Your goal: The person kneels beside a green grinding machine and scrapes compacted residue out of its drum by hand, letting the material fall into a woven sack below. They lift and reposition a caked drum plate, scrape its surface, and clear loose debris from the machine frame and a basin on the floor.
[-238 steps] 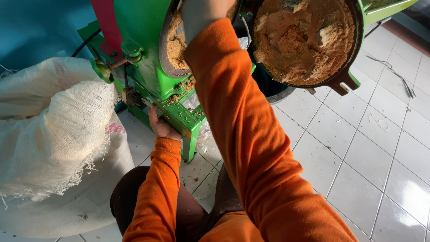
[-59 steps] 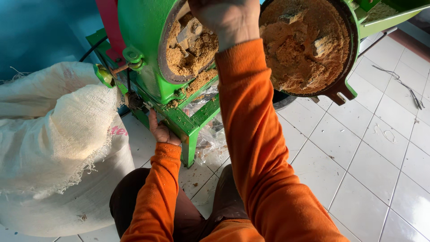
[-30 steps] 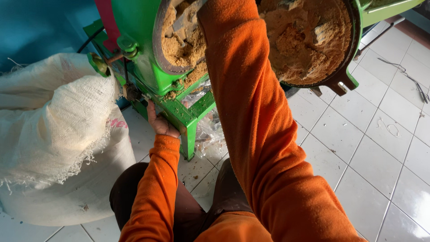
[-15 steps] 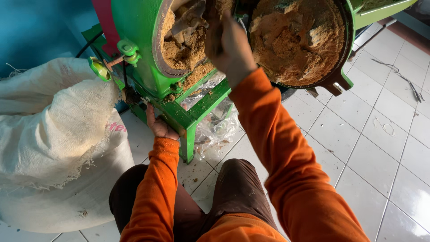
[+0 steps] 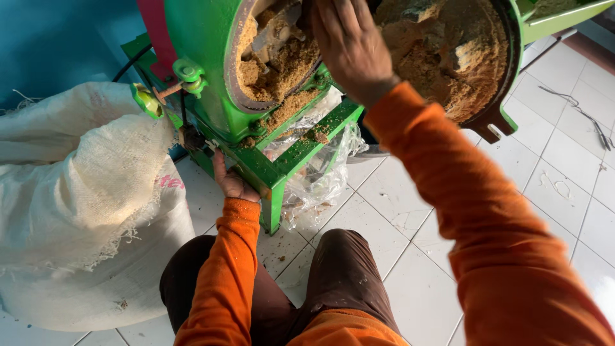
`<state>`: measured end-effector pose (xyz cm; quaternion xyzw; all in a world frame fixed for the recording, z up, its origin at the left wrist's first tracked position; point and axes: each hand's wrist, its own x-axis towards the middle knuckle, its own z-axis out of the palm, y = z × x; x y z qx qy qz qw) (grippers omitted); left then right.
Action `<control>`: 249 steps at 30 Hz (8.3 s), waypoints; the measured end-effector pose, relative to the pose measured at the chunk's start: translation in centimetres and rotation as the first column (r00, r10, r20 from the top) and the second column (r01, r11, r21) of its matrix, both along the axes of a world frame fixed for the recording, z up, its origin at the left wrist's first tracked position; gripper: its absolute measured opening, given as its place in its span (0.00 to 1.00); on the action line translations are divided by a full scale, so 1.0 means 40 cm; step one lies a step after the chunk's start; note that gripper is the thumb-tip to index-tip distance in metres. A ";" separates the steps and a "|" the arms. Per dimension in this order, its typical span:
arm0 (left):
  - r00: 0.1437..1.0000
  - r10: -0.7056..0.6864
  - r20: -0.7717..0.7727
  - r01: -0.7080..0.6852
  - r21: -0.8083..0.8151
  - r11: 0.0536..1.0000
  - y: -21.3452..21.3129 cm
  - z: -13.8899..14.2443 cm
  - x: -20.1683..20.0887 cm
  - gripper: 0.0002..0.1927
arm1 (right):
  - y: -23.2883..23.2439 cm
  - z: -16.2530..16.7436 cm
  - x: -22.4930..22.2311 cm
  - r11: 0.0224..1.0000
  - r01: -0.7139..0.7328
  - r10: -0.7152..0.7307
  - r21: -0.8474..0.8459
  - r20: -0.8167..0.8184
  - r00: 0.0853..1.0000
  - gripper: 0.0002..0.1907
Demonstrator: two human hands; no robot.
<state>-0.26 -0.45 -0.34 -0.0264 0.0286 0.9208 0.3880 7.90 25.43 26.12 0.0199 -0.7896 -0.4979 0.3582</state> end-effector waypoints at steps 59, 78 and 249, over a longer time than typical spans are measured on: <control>0.995 0.091 0.051 -0.086 -0.104 0.991 0.019 0.049 0.029 0.33 | -0.043 0.060 0.009 0.831 0.204 -0.387 0.518 0.275 0.880 0.35; 0.995 0.094 0.043 -0.089 -0.096 0.991 0.011 0.040 0.036 0.32 | 0.037 0.028 -0.070 0.793 0.182 -0.432 0.582 0.325 0.842 0.32; 0.812 0.583 -0.034 -0.480 -0.607 0.634 -0.652 -0.272 0.108 0.54 | -0.938 -0.212 0.124 -0.592 0.456 0.748 -0.665 -0.242 0.618 0.10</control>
